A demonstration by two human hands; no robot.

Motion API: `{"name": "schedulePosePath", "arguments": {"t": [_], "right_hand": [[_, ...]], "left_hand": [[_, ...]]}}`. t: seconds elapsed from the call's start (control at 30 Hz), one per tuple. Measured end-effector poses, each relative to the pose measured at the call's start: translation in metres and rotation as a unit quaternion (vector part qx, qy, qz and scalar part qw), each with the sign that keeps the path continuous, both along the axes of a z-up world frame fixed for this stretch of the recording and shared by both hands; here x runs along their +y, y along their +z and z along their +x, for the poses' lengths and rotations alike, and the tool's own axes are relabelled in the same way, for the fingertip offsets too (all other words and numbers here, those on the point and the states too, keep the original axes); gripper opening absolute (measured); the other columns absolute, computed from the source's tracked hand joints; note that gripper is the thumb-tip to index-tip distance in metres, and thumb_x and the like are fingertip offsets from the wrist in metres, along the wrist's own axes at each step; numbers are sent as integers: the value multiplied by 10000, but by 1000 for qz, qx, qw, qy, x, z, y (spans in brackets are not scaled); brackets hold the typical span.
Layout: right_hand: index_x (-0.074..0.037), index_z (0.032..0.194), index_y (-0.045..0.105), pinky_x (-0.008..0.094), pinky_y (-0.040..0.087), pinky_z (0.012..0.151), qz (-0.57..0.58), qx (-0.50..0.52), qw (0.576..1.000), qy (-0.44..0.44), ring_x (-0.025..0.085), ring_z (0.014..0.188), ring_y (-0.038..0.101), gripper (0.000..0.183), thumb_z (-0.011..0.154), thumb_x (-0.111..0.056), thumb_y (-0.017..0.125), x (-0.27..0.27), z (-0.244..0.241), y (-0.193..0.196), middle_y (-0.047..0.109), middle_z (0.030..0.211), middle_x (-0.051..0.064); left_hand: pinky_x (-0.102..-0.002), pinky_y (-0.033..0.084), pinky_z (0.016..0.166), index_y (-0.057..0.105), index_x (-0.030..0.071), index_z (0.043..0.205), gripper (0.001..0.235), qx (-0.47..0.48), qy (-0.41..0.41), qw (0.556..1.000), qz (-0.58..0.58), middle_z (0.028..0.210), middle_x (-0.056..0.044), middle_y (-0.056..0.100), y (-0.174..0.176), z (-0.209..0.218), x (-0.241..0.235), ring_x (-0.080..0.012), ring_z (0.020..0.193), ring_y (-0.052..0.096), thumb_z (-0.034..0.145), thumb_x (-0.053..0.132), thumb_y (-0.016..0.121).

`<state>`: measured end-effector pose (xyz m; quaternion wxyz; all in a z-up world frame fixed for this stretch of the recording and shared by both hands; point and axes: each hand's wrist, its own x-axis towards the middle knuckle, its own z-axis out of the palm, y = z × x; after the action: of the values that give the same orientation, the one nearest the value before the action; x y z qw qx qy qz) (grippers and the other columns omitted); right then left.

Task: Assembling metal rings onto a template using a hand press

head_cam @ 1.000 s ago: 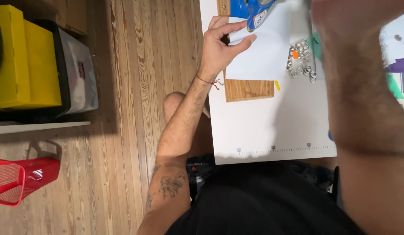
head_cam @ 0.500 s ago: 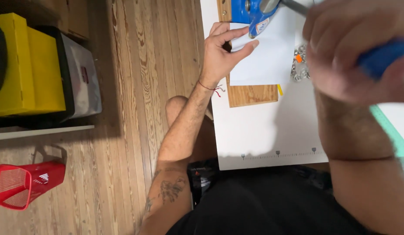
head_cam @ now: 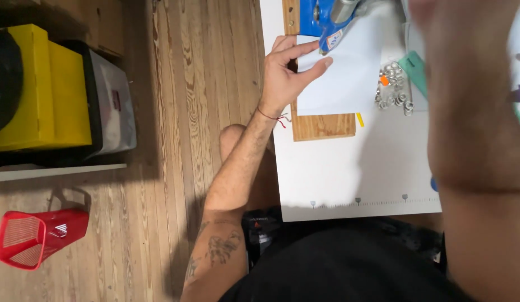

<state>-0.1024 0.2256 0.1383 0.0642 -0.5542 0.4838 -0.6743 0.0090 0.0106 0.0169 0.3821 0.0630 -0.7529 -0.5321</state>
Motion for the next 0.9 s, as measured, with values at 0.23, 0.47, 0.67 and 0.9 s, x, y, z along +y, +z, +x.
{"name": "schedulePosePath", "arguments": {"t": [0.23, 0.47, 0.67, 0.9], "right_hand": [[-82, 738, 416, 445, 365, 849, 54, 4, 997, -45, 266, 763, 444, 553, 1164, -432, 385, 37, -45, -62, 445, 782, 131], [-81, 794, 483, 425, 408, 953, 97, 9, 992, -80, 266, 927, 513, 466, 1192, -317, 426, 42, -53, -87, 515, 938, 135], [-76, 842, 541, 410, 446, 1042, 123, 15, 986, -108, 271, 1067, 574, 408, 1216, -215, 456, 35, -41, -85, 576, 1072, 142], [-65, 897, 610, 396, 492, 1145, 155, 16, 978, -138, 281, 1229, 644, 371, 1245, -94, 485, 35, -21, -78, 648, 1227, 155]], "left_hand": [[-207, 454, 895, 757, 183, 1179, 395, 6, -38, 998, 43, 945, 86, 617, 7, 8, 0, -112, 976, 530, 822, 183, 926], [-252, 471, 1050, 766, 171, 1182, 331, -42, -35, 989, 139, 1018, 15, 638, 46, 25, 17, -137, 1065, 604, 867, 131, 860], [-180, 241, 539, 775, 92, 1220, 345, -104, -8, 966, 237, 648, 112, 508, 63, 60, 17, -20, 552, 266, 878, 108, 821], [-214, 606, 894, 681, 0, 1286, 418, -87, -76, 958, 264, 1214, -167, 752, 82, 117, 34, -145, 987, 750, 887, 62, 787]]}}
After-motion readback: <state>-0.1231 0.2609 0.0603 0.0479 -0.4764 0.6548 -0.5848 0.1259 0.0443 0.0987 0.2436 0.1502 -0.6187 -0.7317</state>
